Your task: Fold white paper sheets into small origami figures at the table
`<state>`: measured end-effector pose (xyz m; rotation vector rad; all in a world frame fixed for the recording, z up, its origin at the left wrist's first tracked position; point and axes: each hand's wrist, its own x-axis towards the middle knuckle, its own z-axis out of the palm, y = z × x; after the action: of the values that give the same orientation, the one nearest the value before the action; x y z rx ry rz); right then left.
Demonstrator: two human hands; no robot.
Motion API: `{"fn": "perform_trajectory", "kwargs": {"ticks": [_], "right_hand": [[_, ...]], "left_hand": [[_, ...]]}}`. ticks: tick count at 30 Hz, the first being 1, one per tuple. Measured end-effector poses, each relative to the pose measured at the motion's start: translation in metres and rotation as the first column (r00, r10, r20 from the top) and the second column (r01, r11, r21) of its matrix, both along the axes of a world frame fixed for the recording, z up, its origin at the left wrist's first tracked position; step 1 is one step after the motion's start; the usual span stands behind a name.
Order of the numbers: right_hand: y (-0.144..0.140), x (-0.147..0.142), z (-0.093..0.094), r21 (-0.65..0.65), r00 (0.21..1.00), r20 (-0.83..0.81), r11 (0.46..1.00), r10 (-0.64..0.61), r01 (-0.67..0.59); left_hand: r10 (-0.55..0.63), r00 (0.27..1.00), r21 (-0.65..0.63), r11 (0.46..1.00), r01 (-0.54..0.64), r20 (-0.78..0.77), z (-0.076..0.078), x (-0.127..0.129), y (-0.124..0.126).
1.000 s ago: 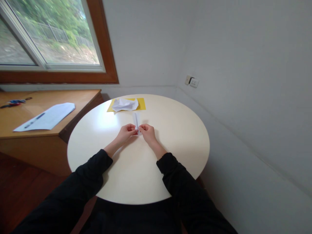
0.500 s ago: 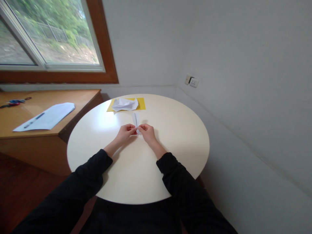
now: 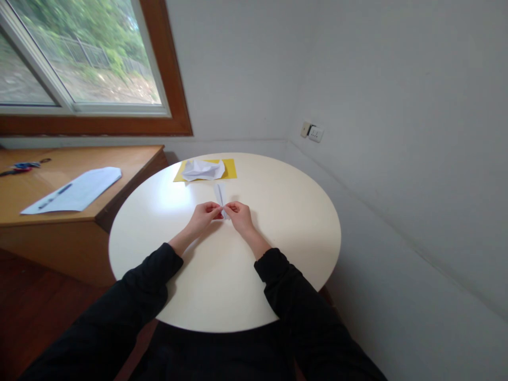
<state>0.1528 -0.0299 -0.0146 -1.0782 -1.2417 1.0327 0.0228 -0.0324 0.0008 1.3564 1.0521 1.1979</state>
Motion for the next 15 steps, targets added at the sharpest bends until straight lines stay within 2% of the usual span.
{"fn": "perform_trajectory", "kwargs": {"ticks": [15], "right_hand": [[0.0006,-0.0002,-0.0011,0.000,1.000,0.005,1.000,-0.004,0.004]], "left_hand": [[0.007,1.000,-0.019,1.000,-0.007,-0.018,0.0028,0.0008,-0.0024]]}}
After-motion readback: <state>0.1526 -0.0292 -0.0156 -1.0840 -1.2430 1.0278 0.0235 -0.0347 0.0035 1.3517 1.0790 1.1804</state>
